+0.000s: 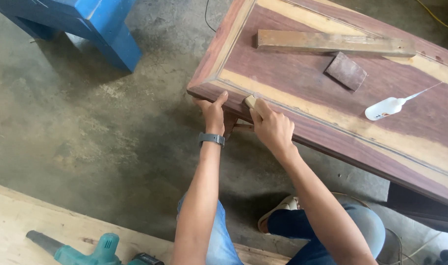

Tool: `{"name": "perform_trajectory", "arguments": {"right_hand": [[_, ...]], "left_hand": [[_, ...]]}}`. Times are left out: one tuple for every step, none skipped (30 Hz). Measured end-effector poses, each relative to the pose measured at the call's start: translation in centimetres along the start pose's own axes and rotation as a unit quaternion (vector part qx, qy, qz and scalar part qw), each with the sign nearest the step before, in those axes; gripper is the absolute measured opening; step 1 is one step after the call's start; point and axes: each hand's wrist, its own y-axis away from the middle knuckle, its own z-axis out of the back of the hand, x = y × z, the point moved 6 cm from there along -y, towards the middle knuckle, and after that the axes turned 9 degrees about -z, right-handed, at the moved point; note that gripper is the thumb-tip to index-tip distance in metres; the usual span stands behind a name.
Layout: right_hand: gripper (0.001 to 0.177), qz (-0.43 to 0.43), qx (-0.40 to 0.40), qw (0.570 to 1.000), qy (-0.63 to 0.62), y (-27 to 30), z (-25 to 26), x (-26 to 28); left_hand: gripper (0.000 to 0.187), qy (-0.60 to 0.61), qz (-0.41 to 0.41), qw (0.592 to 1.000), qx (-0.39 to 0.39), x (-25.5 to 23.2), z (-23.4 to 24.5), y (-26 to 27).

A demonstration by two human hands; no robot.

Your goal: The person sands the edges and surface of a wooden table using a sanding block. They apply a liquid from a white bottle onto the wood and continue sanding the area.

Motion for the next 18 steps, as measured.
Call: {"name": "perform_trajectory", "arguments": {"right_hand": [[0.034,-0.001,0.000,1.000,0.000,-0.8,0.1,0.5],[0.034,0.016,-0.019,1.000,-0.005,-1.3,0.6,1.1],[0.035,0.034,-0.037,0.999,-0.009,-1.7,1.2,1.7],[0.035,0.033,-0.042,0.998,-0.011,-2.9,1.0,2.0],[0.033,0.020,-0.031,0.999,-0.009,-4.1,0.5,2.1],[0.032,0.010,-0.015,1.000,-0.004,-5.0,-0.2,2.4],[0.032,0.013,-0.014,1.000,-0.002,-3.9,0.5,2.0],[0.033,0.014,-0.004,1.000,-0.013,-2.9,0.9,1.5],[0.034,0.015,0.007,1.000,-0.024,-1.9,1.2,1.1],[0.034,0.016,0.011,1.000,-0.023,-1.3,0.8,0.6],[0.035,0.008,0.019,1.000,-0.002,-0.7,0.4,0.0],[0.037,-0.001,0.024,1.000,0.018,-0.2,0.2,-0.7],[0.037,-0.001,0.025,1.000,0.018,-1.4,0.3,0.2],[0.035,0.012,0.016,1.000,-0.010,-2.4,0.7,1.0],[0.034,0.025,0.006,0.999,-0.037,-3.3,1.2,1.7],[0.034,0.026,0.000,0.999,-0.041,-4.1,0.9,1.8],[0.033,0.031,-0.024,0.999,-0.029,-5.0,0.7,2.0],[0.032,0.036,-0.038,0.999,-0.011,-5.2,0.0,2.2]], "left_hand": [[0.113,-0.001,0.000,1.000,0.001,0.4,0.1,-0.3],[0.114,0.004,0.000,1.000,0.002,0.7,0.3,-0.2],[0.115,0.009,0.000,1.000,0.002,0.9,0.4,-0.1],[0.115,0.010,-0.004,1.000,0.006,0.9,0.2,-0.2],[0.114,0.016,-0.006,1.000,0.002,0.9,0.2,-0.3],[0.113,0.024,-0.005,1.000,-0.008,1.0,0.6,-0.1],[0.113,0.026,-0.004,1.000,-0.011,1.6,0.8,-0.4],[0.114,0.020,-0.003,1.000,-0.008,2.4,1.0,-0.7],[0.114,0.013,-0.003,1.000,-0.006,3.3,1.1,-1.2],[0.114,0.013,0.000,1.000,-0.010,3.1,1.2,-1.1],[0.114,0.011,-0.001,1.000,-0.008,2.9,1.1,-1.0],[0.114,0.009,-0.004,1.000,-0.004,2.6,0.8,-1.0],[0.114,0.008,-0.004,1.000,-0.004,2.5,0.8,-1.2],[0.113,0.014,0.001,1.000,-0.005,2.4,0.8,-1.1],[0.112,0.020,0.006,1.000,-0.006,2.3,0.7,-0.9],[0.112,0.021,-0.001,1.000,-0.003,1.7,0.3,-0.8],[0.114,0.018,0.005,1.000,-0.001,1.3,0.1,-0.8],[0.116,0.015,0.019,1.000,-0.008,1.4,0.5,-0.3]]}}
